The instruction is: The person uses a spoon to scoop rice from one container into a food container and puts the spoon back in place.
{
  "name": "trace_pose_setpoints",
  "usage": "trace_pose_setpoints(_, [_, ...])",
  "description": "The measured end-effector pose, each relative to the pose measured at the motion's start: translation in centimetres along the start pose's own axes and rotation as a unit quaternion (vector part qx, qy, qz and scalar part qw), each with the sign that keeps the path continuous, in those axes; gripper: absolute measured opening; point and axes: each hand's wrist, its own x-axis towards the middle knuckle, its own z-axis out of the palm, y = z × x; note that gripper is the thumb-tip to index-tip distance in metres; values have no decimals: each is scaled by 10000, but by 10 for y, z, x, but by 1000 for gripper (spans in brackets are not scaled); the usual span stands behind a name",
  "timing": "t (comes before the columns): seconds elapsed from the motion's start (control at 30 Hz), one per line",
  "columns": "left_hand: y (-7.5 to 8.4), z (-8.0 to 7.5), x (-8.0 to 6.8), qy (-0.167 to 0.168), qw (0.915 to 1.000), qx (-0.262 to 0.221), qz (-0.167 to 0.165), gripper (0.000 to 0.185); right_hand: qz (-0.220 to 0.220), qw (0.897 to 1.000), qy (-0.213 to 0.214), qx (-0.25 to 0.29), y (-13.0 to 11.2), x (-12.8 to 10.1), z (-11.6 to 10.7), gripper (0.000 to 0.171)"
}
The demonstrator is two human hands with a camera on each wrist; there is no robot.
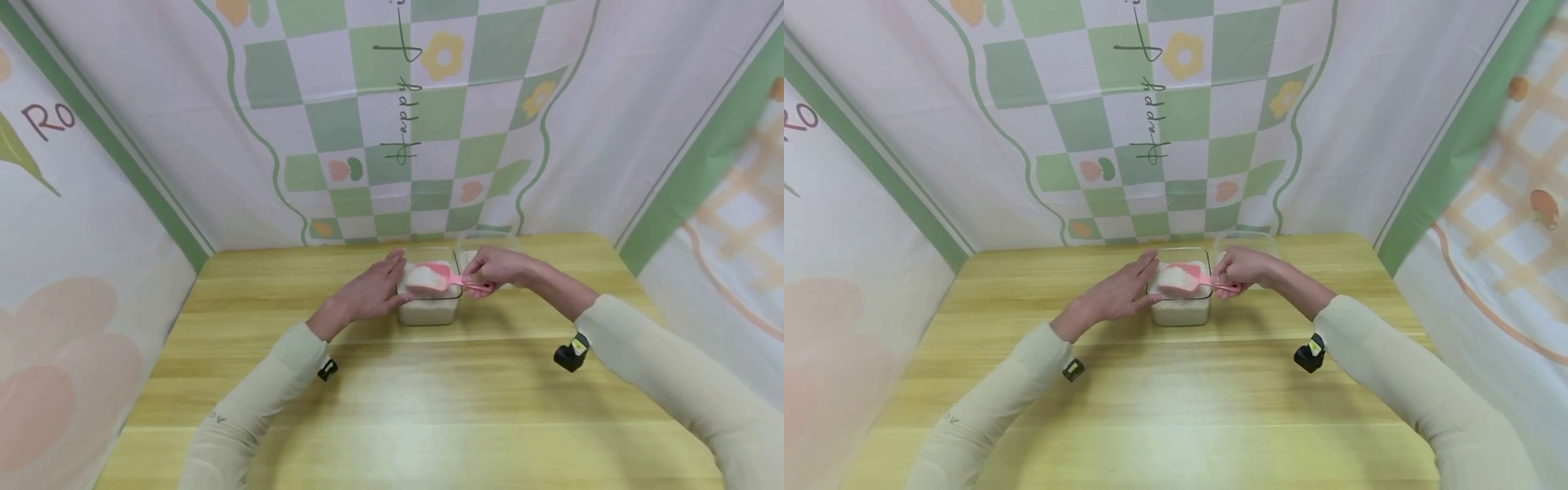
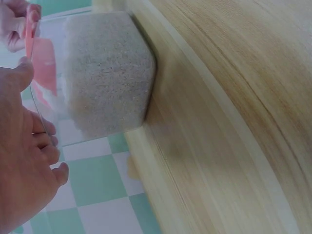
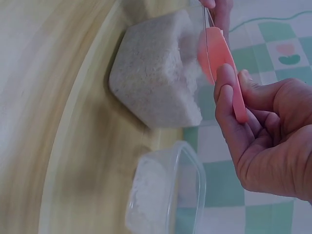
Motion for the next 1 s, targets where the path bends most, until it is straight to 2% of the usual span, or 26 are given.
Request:
trace_pose_setpoints(0.27, [1,0,0,13,10000,-60,-41,82,-84,9994,117,328,12,-8,-4,22])
trace_pose_setpoints(1.0, [0,1,0,32,9998,-175,-37,82,-388,9977,473,281,25,-28,-20,23])
